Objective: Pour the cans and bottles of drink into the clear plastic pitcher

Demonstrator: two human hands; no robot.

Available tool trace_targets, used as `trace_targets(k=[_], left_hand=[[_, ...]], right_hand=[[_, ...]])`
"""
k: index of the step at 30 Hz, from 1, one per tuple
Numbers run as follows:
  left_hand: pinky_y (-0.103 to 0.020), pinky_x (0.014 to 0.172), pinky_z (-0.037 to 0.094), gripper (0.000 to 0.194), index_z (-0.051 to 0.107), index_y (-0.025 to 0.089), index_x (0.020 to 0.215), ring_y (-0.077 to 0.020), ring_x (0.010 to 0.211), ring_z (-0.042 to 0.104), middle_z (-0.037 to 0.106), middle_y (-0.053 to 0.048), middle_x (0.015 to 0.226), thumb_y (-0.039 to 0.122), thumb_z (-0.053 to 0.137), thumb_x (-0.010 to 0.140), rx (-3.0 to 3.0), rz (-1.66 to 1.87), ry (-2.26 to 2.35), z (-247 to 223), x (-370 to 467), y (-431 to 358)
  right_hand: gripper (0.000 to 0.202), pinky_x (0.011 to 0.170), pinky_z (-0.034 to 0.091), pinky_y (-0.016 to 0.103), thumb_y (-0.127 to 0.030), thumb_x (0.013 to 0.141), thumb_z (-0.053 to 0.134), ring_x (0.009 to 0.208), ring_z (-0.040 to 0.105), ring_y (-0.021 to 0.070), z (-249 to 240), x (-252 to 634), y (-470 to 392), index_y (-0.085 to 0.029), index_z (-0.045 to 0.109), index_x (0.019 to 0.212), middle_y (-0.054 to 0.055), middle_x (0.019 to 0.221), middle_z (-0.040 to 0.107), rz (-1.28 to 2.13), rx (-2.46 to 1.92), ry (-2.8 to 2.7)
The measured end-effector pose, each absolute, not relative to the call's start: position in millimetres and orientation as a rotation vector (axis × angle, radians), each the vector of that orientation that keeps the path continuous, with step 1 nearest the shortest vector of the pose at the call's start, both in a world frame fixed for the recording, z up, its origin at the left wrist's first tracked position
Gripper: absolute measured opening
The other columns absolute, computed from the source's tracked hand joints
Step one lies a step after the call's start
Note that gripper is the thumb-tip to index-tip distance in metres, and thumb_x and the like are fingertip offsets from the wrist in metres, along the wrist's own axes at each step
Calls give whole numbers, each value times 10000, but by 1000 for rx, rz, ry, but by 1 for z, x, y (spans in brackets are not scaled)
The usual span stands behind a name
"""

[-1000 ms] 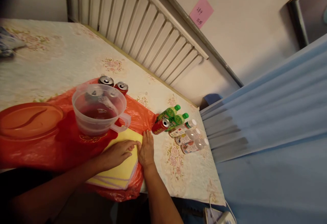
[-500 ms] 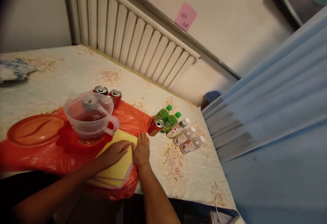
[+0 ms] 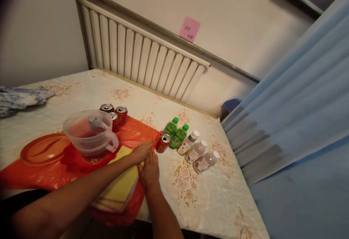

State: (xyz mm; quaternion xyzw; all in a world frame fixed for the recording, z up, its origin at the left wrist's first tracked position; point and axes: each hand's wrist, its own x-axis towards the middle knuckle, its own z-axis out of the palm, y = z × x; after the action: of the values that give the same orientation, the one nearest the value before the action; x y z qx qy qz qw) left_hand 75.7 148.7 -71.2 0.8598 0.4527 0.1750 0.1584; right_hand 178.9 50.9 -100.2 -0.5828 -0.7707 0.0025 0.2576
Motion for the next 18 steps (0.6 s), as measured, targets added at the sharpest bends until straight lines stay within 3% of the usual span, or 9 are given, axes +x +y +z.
trace_targets(k=[7,18], left_hand=[[-485,1213,263,531,432,207,1496,-250,1498,335,421,-142,1591,211,447,965,2519,350,1312,-85,82,181],[-543,1207,241,490,424,200,1505,-305,1502,303,412,-122,1600,283,350,1028,2545,388,1435,-83,104,200]], right_hand=[[642,1186,347,544,-274,897,618,1444,415,337,-98,175,50,-54,458,1479,236,1503,497,59,-1609,-2035],[667,1184,353,572,-251,879,626,1468,373,340,-85,175,49,-81,428,1493,229,1533,456,116,-1577,-2044]])
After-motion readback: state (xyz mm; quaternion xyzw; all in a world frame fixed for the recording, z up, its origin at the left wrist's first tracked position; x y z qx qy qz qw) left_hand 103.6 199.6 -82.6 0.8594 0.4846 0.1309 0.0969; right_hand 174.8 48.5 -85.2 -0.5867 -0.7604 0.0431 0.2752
